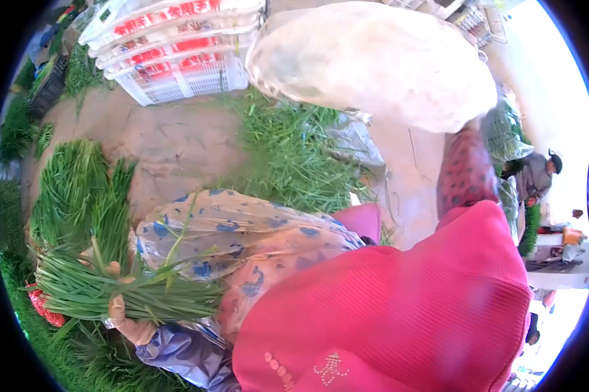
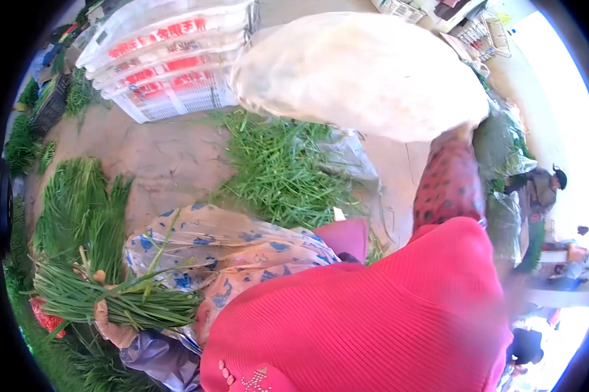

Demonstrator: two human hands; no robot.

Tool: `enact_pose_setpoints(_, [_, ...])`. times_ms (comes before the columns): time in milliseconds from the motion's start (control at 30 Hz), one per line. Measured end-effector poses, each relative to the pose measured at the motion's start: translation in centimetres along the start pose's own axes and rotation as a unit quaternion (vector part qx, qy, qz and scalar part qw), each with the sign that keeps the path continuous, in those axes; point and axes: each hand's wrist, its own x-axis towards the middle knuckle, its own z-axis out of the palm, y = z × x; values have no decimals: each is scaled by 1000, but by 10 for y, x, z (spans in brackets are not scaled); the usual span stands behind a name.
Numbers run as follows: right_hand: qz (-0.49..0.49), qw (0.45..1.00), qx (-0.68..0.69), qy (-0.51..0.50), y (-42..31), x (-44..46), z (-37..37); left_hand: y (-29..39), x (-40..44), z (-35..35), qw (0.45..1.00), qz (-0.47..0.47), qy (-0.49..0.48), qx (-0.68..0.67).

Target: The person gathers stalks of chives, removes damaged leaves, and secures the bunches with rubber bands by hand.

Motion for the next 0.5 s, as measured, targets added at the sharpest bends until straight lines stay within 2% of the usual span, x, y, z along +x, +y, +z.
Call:
enact_pose_setpoints(133, [119,989,-12,-90,75,-61,74,-3,3,-2,996,-15,60,63])
enact_pose_setpoints(267, [214,967,-10,-136,124,-118,124,-3,8,13,999,-37,24,12])
enact_pose_setpoints(333, [241,960,-4,-142,135,-131,132,0,12,19,998,-47,18,24])
enact_pose_setpoints(400, [261,956,0,-136,150,-138,139,0,18,23,998,-22,-44,50])
enact_pose_setpoints(500, [265,960,-10,-87,165,-107,119,0,23,27,996,-46,-64,39])
